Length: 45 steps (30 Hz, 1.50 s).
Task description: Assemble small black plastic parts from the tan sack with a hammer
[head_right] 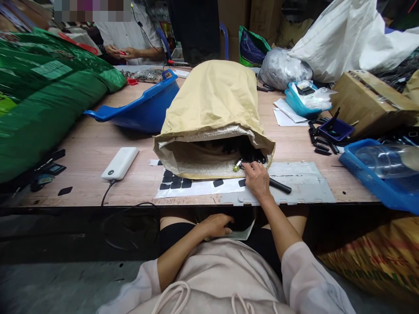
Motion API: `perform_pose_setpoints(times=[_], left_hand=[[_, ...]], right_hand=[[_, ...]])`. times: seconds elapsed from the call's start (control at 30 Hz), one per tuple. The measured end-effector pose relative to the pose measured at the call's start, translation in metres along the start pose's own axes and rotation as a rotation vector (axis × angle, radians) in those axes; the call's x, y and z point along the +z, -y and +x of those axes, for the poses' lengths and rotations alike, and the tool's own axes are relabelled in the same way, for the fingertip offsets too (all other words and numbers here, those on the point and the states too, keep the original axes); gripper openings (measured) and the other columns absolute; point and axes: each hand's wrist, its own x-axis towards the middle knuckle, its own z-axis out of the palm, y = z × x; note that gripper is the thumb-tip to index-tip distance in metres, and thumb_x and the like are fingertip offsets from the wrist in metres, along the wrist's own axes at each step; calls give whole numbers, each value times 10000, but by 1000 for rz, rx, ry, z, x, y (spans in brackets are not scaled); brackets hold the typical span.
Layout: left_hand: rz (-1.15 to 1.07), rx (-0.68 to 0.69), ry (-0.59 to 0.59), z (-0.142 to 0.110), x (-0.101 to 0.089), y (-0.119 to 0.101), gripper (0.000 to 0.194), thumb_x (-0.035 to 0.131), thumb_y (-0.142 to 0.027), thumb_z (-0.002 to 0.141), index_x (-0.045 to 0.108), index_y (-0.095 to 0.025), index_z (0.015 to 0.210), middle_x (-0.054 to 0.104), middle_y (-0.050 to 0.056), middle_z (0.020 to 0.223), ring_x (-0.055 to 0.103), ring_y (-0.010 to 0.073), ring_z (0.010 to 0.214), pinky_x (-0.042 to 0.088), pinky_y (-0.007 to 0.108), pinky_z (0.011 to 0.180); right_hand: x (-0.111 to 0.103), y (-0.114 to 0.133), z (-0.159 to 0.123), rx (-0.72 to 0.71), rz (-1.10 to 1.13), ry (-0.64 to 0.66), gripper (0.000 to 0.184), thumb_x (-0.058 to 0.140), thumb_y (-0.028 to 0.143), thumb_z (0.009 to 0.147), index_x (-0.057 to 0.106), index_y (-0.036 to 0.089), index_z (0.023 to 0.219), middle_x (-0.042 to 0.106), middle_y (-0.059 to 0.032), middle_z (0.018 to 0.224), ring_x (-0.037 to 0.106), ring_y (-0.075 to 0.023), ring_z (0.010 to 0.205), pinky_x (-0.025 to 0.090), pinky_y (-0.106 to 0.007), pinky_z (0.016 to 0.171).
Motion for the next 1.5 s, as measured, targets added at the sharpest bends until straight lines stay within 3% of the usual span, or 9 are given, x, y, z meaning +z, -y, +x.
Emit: perform_pose_setpoints(times=[0.1,0.2,0.3,0.43,0.63,0.83,0.97,1.17,1.5], left_hand=[[-175,359,119,-15,-44,-32,339,743,-438,881,769,-238,1153,769,38,900,712,205,816,526,277,740],[-424,472,-121,-5,-101,-49,325,687,-469,929,770,-180,1055,757,41,876,674,154,713,519,250,689],[-409,240,-786,31,-154,-47,195,667,-337,936,758,-165,941,763,61,900,691,188,822,523,268,743],[-216,-144,-1068,84,-191,-36,104,682,-251,903,749,-183,861,763,87,885,705,250,914,523,314,791],[-65,-197,-1048,99,-192,-26,190,768,-352,829,747,-165,855,755,126,890,713,293,937,524,324,798],[-95,-317,-834,30,-194,-4,224,781,-344,773,771,-170,914,748,99,846,695,263,815,465,298,670],[-46,-213,-727,-7,-180,5,123,735,-311,790,759,-191,798,711,41,754,646,208,736,417,286,628],[-26,70,-800,6,-153,9,157,738,-239,794,772,-205,944,702,25,892,635,197,853,469,286,769],[30,191,-845,15,-137,19,161,793,-274,832,793,-251,991,701,19,934,611,240,991,454,373,972]], right_hand=[[0,1,0,-3,-15,-5,344,490,222,1008,745,257,1236,651,-89,971,507,-236,910,397,-366,819],[0,1,0,-7,-42,-17,346,476,226,1018,742,251,1238,656,-86,969,509,-237,908,389,-359,807],[0,1,0,-16,-49,-10,345,478,220,1018,738,248,1243,659,-84,970,514,-236,906,390,-356,803],[-1,2,1,-6,-31,21,344,498,206,1007,734,253,1253,653,-85,978,512,-235,909,396,-356,802],[-2,2,1,8,-15,26,338,506,202,1000,737,257,1241,647,-82,970,512,-234,911,400,-353,813],[-2,3,1,2,-1,8,341,490,201,1008,743,239,1233,659,-86,977,521,-235,916,403,-356,829],[-1,3,1,4,-2,4,337,496,202,1006,744,236,1231,664,-87,974,527,-236,916,410,-361,835],[-1,2,1,8,-14,10,332,502,205,1015,747,235,1237,671,-83,974,532,-235,923,406,-355,830],[-2,-1,1,-34,-84,3,370,462,196,1019,716,230,1286,646,-91,970,523,-221,893,385,-333,780]])
